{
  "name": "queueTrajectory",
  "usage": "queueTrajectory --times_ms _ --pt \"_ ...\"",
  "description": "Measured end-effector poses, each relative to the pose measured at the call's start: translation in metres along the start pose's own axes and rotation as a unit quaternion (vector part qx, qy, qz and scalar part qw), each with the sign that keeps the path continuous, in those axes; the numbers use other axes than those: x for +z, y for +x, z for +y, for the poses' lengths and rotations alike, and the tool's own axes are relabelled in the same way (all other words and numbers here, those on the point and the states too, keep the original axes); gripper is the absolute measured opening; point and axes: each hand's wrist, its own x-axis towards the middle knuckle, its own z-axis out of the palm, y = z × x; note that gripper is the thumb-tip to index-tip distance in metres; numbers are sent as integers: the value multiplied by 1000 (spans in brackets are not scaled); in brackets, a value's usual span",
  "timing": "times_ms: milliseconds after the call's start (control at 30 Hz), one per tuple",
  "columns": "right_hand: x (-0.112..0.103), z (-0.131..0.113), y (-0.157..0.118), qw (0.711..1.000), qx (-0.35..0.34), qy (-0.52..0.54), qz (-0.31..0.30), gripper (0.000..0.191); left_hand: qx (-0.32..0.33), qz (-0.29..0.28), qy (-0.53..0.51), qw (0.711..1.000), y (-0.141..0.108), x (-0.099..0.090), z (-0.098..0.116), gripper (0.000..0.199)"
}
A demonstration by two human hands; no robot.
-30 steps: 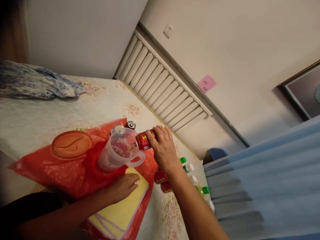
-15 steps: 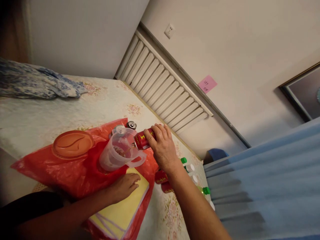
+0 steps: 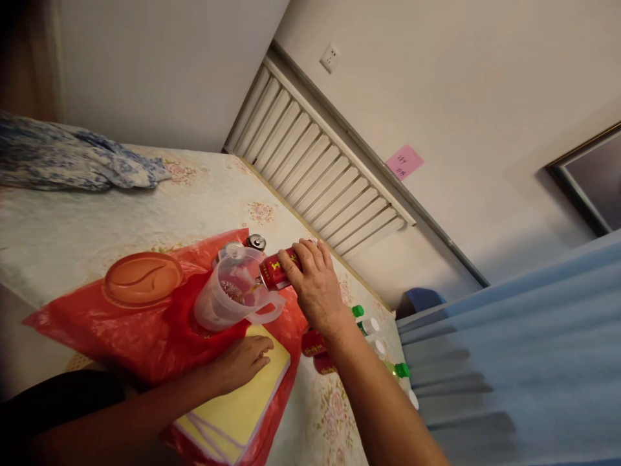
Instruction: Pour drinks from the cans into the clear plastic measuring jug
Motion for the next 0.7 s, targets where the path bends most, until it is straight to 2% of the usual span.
queueTrajectory --times_ms 700 --pt "3 -2 -1 1000 9 9 -10 41 -5 -9 8 1000 1 2 -1 27"
